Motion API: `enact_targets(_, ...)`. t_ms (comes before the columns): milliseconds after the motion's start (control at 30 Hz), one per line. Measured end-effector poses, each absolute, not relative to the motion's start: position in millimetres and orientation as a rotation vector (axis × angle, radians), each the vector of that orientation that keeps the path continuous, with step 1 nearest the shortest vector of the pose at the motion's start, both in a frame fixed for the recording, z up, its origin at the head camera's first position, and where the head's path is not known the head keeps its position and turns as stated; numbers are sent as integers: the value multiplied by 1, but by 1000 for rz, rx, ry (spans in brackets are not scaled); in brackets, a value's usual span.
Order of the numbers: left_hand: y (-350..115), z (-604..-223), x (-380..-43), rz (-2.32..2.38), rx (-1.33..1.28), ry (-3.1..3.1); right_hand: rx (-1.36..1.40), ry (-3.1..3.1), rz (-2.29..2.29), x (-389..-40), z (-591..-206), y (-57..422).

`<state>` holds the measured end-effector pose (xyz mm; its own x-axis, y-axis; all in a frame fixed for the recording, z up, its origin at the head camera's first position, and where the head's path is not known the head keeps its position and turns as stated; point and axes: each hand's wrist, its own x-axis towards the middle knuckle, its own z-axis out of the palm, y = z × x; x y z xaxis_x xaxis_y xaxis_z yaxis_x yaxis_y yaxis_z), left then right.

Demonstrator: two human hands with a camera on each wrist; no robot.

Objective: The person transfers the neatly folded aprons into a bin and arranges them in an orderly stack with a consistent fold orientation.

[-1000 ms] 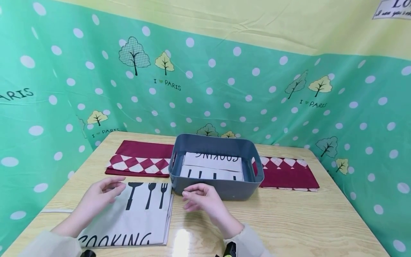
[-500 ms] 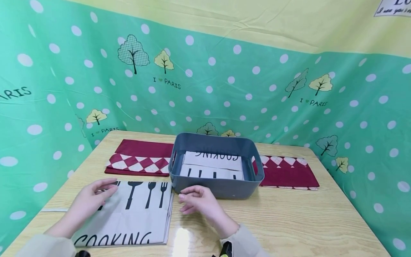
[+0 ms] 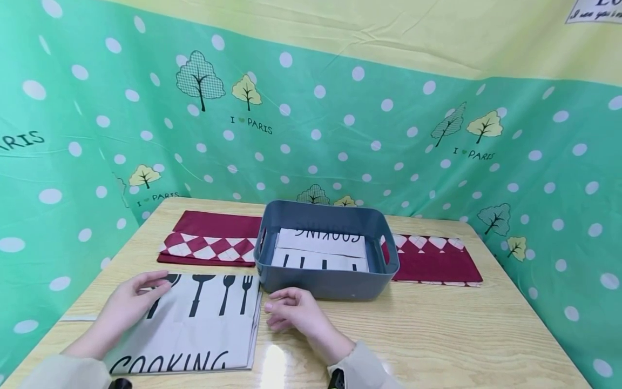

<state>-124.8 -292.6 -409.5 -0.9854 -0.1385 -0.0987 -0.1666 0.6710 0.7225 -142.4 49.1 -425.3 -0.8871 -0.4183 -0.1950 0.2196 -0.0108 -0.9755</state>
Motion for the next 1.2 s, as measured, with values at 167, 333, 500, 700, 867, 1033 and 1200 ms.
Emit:
enact_targets(167, -298, -411, -127, 1203, -264, 2849, -224, 1858, -1925, -142, -429, 47)
enact_targets(333, -303, -412, -128, 1197, -319, 2797, -218, 1862, -1922, -139, -433, 45)
enact_targets(500, -309, -413, -128, 1194, -369, 2736, -203, 1856, -1921, -138, -435, 44)
enact_targets(700, -316, -412, -129, 1171, -399, 2719, -182, 1839, -1918, -137, -436, 42)
enact_targets(867, -321, -409, -131, 1138, -430, 2721, -177, 1833, -1908, -136, -438, 41)
enact_targets(1033, -326, -409, -131, 1069, -422, 2758, -168, 1831, -1910, -136, -440, 38)
enact_targets(1200, -330, -411, -131, 1046, -412, 2753, -152, 1825, -1907, -134, -440, 37)
